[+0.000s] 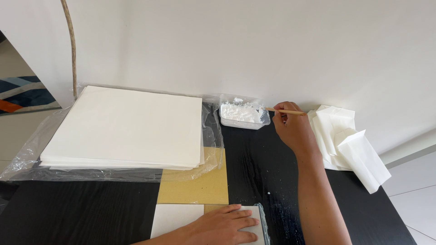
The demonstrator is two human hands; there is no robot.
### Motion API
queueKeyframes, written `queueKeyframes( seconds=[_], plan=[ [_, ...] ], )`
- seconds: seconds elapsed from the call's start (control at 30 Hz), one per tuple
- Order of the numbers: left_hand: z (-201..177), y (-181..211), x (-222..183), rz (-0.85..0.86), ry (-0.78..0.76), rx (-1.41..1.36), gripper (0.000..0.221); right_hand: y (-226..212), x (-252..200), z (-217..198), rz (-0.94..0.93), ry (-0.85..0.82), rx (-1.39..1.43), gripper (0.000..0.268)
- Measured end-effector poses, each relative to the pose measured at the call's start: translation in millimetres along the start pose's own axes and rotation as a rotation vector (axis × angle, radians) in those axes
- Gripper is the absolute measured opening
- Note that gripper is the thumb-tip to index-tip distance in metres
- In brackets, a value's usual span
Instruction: Applying adhesive to paper sheets and folding them to assemble paper bags.
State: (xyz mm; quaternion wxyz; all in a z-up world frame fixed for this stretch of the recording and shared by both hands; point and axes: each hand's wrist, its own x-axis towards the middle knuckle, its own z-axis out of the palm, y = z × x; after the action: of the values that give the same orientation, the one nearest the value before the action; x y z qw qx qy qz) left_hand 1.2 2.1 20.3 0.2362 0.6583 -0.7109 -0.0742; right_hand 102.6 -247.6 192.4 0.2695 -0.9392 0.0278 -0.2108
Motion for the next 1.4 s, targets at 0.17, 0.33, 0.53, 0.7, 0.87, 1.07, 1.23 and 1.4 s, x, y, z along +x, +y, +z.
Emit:
queueKeyframes(
  seconds=[0.17,0.33,0.53,0.7,0.87,1.07,1.23,1.4],
  plan=[
    [1,0,0,-0.011,-0.013,-0.022,0.035,-18,-4,-10,0.06,-0.003,0.065,0.015],
    [11,-7,0,0.015,0.023,-0.017,0.03,-28,-2,-13,0.211,-0.019,0.212,0.015],
    [26,-15,0,0.015,0.049,0.034,0.03,-16,7,8,0.3,0.053,0.46,0.015],
    [36,-21,-2,0.024,0.072,0.054,0.031,-5,13,14,0.409,0.043,0.497,0.012],
    [35,-20,-1,0.018,0.058,0.016,0.031,8,14,15,0.375,0.103,0.485,0.011],
    [42,-23,-3,0.026,0.092,0.084,0.032,9,11,13,0.305,0.089,0.406,0.011],
    [46,-28,-3,0.029,0.086,0.05,0.033,-4,9,16,0.259,0.015,0.546,0.012],
    [61,-38,-1,0.039,0.084,0.042,0.035,-2,11,22,0.291,-0.017,0.592,0.011]
  ],
)
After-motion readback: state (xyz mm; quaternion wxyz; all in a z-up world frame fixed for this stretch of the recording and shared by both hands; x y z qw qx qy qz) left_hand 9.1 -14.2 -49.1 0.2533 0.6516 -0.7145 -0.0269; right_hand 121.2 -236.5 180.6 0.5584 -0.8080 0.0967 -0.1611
